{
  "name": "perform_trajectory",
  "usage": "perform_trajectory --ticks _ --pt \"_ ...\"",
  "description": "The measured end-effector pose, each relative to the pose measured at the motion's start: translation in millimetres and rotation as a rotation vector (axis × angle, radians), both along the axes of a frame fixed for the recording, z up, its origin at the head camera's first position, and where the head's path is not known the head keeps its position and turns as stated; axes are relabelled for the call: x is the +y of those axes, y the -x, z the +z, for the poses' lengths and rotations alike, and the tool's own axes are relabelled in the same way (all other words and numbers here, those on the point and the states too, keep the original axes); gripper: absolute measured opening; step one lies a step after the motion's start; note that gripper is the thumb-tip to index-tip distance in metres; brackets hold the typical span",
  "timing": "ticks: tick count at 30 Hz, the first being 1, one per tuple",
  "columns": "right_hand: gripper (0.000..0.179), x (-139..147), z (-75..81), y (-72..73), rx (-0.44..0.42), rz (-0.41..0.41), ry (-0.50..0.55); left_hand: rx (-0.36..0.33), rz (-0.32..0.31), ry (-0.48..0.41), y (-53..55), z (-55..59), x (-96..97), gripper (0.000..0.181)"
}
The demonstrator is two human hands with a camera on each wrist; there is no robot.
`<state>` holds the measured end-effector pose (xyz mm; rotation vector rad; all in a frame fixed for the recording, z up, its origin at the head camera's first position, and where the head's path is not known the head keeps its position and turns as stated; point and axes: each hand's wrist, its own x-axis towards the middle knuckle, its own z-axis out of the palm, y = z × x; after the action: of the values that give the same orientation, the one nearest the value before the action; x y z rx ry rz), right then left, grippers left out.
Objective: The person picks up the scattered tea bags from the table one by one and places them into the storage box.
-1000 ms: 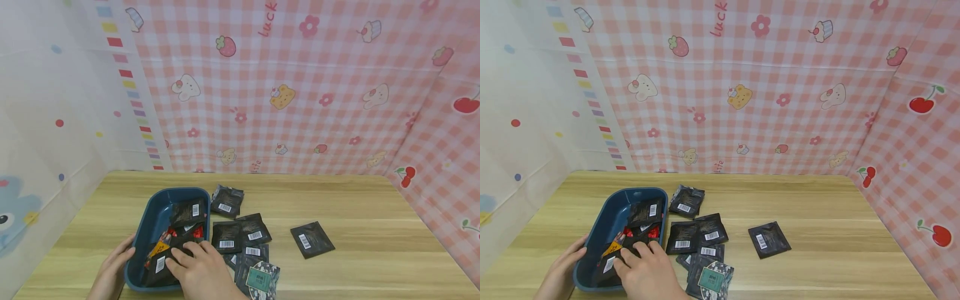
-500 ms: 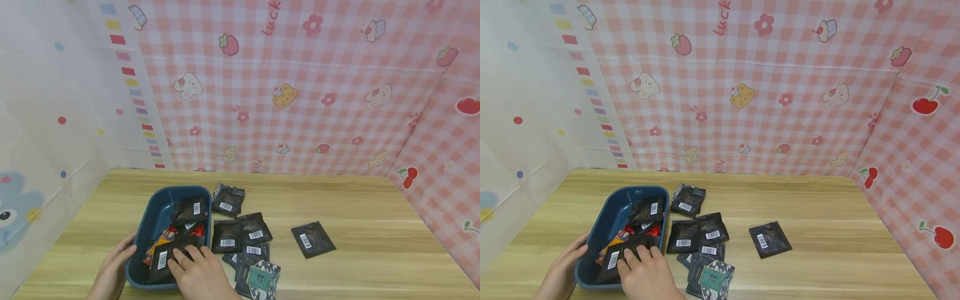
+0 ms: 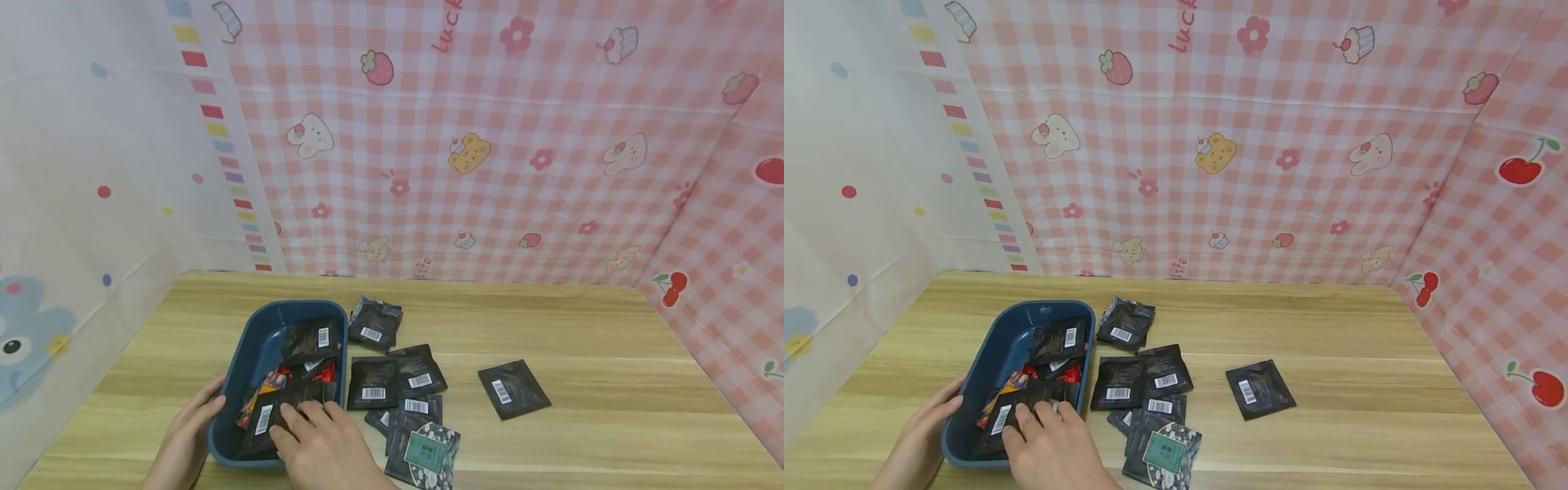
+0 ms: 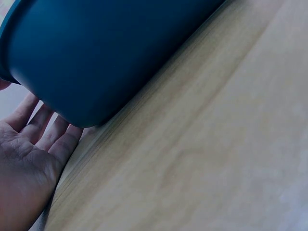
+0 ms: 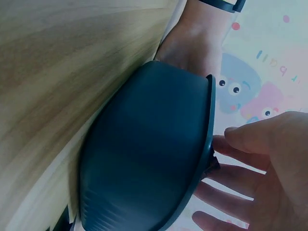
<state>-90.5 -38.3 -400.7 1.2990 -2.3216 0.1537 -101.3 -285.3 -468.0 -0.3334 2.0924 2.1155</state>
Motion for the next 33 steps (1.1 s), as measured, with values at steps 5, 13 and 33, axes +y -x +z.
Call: perform_trajectory --ticks 5,13,33 --pt "0.026 6.3 6.3 4.3 -0.051 -0.052 0.002 0.03 -0.012 0.022 -1.0 -2.1 -3.1 0.064" --pt "0.029 24.5 13.3 21.0 -0.065 -0.194 0.04 0.089 -0.033 -0.017 -1.9 -5.6 -3.9 0.061" --pt "0.039 89.1 23.5 70.4 -0.456 -0.527 0.082 0.065 -0.039 -0.027 -1.5 -1.4 -3.5 0.061"
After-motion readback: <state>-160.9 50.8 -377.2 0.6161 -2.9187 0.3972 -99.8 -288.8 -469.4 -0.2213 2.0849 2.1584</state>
